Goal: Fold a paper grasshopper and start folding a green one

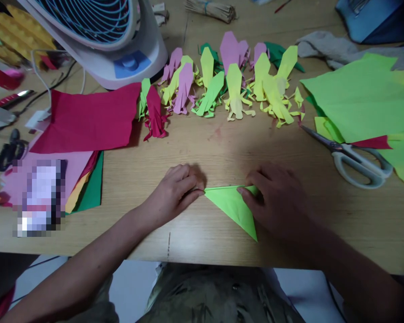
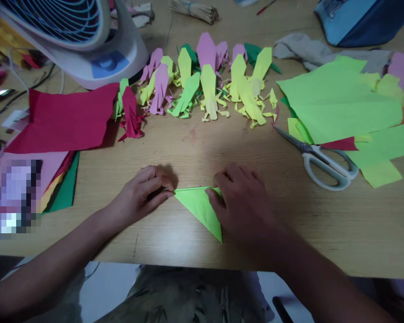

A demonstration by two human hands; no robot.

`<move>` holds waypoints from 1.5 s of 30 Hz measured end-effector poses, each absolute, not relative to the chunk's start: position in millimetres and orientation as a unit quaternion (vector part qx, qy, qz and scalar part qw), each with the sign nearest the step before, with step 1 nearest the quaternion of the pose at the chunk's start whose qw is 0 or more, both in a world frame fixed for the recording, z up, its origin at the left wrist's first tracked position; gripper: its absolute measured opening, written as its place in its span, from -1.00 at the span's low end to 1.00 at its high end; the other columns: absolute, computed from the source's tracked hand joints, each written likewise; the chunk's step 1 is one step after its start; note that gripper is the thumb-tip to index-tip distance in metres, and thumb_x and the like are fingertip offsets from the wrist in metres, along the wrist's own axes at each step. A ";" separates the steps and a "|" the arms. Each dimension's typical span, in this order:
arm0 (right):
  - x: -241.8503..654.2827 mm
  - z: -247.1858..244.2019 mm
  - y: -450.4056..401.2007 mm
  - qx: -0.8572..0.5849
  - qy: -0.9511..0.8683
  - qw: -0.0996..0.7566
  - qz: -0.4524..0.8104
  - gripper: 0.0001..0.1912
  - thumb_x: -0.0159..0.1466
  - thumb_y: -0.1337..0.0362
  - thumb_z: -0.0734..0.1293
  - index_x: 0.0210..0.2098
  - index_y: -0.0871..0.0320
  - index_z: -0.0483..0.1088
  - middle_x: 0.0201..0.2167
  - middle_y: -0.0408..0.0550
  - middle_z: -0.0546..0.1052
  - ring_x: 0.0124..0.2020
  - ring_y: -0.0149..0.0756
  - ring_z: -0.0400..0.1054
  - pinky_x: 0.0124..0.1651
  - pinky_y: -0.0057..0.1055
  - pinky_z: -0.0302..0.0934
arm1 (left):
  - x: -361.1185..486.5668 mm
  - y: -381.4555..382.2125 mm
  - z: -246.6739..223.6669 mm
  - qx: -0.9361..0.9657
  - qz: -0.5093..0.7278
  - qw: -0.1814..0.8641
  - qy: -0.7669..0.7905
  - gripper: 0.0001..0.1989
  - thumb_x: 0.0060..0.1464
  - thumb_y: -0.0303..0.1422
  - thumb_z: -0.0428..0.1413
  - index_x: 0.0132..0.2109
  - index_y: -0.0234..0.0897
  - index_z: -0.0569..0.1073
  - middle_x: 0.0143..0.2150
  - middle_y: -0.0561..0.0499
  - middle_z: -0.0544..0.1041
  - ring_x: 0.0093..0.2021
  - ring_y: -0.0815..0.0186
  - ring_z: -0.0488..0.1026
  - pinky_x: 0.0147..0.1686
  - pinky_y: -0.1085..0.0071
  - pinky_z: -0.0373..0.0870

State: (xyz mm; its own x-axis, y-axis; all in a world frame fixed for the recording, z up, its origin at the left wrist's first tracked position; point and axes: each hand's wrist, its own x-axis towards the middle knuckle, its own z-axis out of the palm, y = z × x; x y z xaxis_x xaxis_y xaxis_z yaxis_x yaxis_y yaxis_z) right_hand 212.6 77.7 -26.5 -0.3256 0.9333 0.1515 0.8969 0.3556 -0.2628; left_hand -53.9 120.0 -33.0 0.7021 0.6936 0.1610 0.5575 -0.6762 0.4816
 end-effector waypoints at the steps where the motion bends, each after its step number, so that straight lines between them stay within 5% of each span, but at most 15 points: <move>1: 212.7 -26.8 78.2 -0.564 -0.811 0.141 0.066 -0.89 0.31 0.23 0.28 -0.32 0.10 0.38 -0.27 0.06 0.45 -0.22 -0.08 0.28 -0.14 -0.15 0.07 | -54.5 118.1 -33.2 0.902 0.170 0.190 0.348 -0.86 0.32 -0.29 0.07 -0.14 -0.25 0.45 -0.18 -0.07 0.48 -0.13 0.23 0.41 -0.10 0.26 0.34; 9: 213.1 -29.2 80.4 -0.562 -0.813 0.138 0.069 -0.88 0.30 0.21 0.28 -0.33 0.10 0.38 -0.27 0.07 0.43 -0.24 -0.07 0.27 -0.16 -0.15 0.10 | -53.7 83.9 -24.1 0.942 0.164 0.119 0.267 -0.54 0.37 -0.45 -0.07 0.35 -0.19 0.25 0.16 -0.15 0.51 0.24 0.09 0.37 0.17 0.04 0.39; 13: 214.3 -31.5 80.2 -0.560 -0.812 0.145 0.077 -0.90 0.29 0.23 0.29 -0.32 0.10 0.37 -0.27 0.07 0.43 -0.24 -0.07 0.27 -0.16 -0.15 0.11 | -44.5 64.8 -22.7 0.946 0.145 0.121 0.265 -0.55 0.33 -0.43 0.02 0.33 -0.35 0.27 0.21 -0.18 0.49 0.26 0.12 0.38 0.30 0.08 0.33; 16: 215.5 -33.4 80.2 -0.558 -0.813 0.144 0.082 -0.90 0.28 0.23 0.29 -0.33 0.11 0.37 -0.28 0.08 0.42 -0.23 -0.05 0.27 -0.15 -0.12 0.12 | -38.4 56.0 -23.6 0.944 0.129 0.117 0.279 -0.51 0.32 -0.26 0.07 0.30 -0.41 0.30 0.32 -0.27 0.35 0.39 0.03 0.21 0.34 0.02 0.28; 25: 215.7 -33.8 81.3 -0.551 -0.817 0.155 0.069 -0.89 0.29 0.25 0.28 -0.36 0.12 0.36 -0.32 0.05 0.39 -0.26 -0.07 0.26 -0.19 -0.15 0.12 | -36.3 51.3 -27.7 0.948 0.102 0.088 0.287 -0.47 0.31 -0.18 0.06 0.28 -0.44 0.32 0.38 -0.33 0.24 0.44 -0.05 0.07 0.35 -0.05 0.21; 33: 216.2 -34.8 81.8 -0.543 -0.817 0.176 0.079 -0.89 0.29 0.26 0.28 -0.36 0.14 0.35 -0.34 -0.01 0.36 -0.28 -0.13 0.25 -0.22 -0.23 0.12 | -36.3 49.5 -27.2 0.950 0.070 0.085 0.293 -0.47 0.33 -0.19 0.04 0.29 -0.46 0.30 0.41 -0.33 0.19 0.46 -0.07 0.00 0.41 -0.14 -0.05; 45: 216.3 -33.8 81.6 -0.543 -0.818 0.171 0.085 -0.92 0.29 0.29 0.27 -0.34 0.15 0.36 -0.33 0.01 0.37 -0.27 -0.12 0.24 -0.22 -0.22 0.12 | -36.0 50.3 -26.1 0.950 0.057 0.080 0.298 -0.50 0.34 -0.19 0.00 0.28 -0.42 0.31 0.42 -0.28 0.18 0.46 -0.09 0.02 0.40 -0.17 -0.10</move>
State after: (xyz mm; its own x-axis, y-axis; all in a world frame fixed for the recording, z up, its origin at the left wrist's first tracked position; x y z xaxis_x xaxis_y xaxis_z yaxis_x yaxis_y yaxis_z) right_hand 216.3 81.6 -33.8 -0.3526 0.9168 0.1873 0.8592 0.3965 -0.3234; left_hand -36.0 50.3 -26.1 0.8163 0.5745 0.0606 0.5563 -0.8100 0.1858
